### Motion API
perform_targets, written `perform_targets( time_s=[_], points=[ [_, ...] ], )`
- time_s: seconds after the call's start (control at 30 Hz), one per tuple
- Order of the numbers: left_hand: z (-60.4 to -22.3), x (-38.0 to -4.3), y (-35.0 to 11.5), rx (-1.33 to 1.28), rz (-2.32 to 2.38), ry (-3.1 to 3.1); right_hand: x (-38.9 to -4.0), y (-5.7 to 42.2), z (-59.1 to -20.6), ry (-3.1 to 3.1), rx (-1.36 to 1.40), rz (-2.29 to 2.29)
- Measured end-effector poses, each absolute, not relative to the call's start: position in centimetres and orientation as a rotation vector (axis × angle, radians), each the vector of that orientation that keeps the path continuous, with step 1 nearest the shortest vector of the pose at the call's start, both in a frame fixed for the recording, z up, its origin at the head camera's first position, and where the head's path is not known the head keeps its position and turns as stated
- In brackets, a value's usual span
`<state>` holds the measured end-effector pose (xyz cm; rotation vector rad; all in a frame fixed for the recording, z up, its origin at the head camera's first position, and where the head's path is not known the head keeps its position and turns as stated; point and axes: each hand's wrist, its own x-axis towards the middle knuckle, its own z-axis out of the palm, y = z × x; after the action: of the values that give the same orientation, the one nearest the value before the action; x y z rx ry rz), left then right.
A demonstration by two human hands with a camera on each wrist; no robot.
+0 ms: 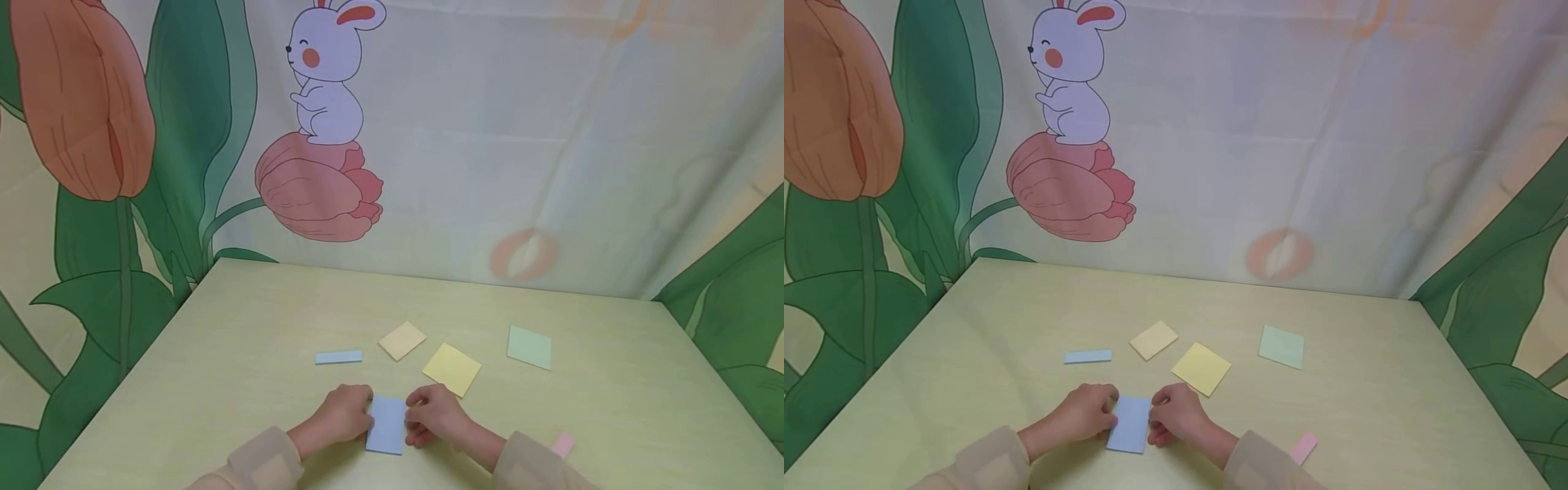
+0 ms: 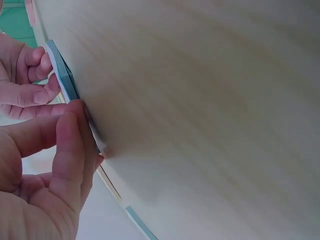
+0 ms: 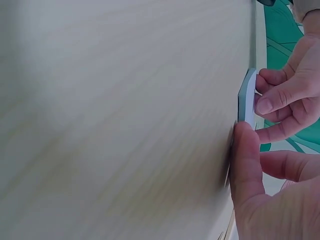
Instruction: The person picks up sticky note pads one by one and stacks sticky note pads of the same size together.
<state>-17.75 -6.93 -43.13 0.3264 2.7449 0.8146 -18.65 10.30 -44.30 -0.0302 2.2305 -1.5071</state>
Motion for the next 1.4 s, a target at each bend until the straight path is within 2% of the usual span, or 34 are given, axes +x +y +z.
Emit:
perform_targets(
  time_s=[1.4],
  points=[
    [-43.01,-17.77,-6.63,0.35,0.77,2.693,-17.69,10.22,-43.88,2.223,-0.035,-1.426]
  ],
)
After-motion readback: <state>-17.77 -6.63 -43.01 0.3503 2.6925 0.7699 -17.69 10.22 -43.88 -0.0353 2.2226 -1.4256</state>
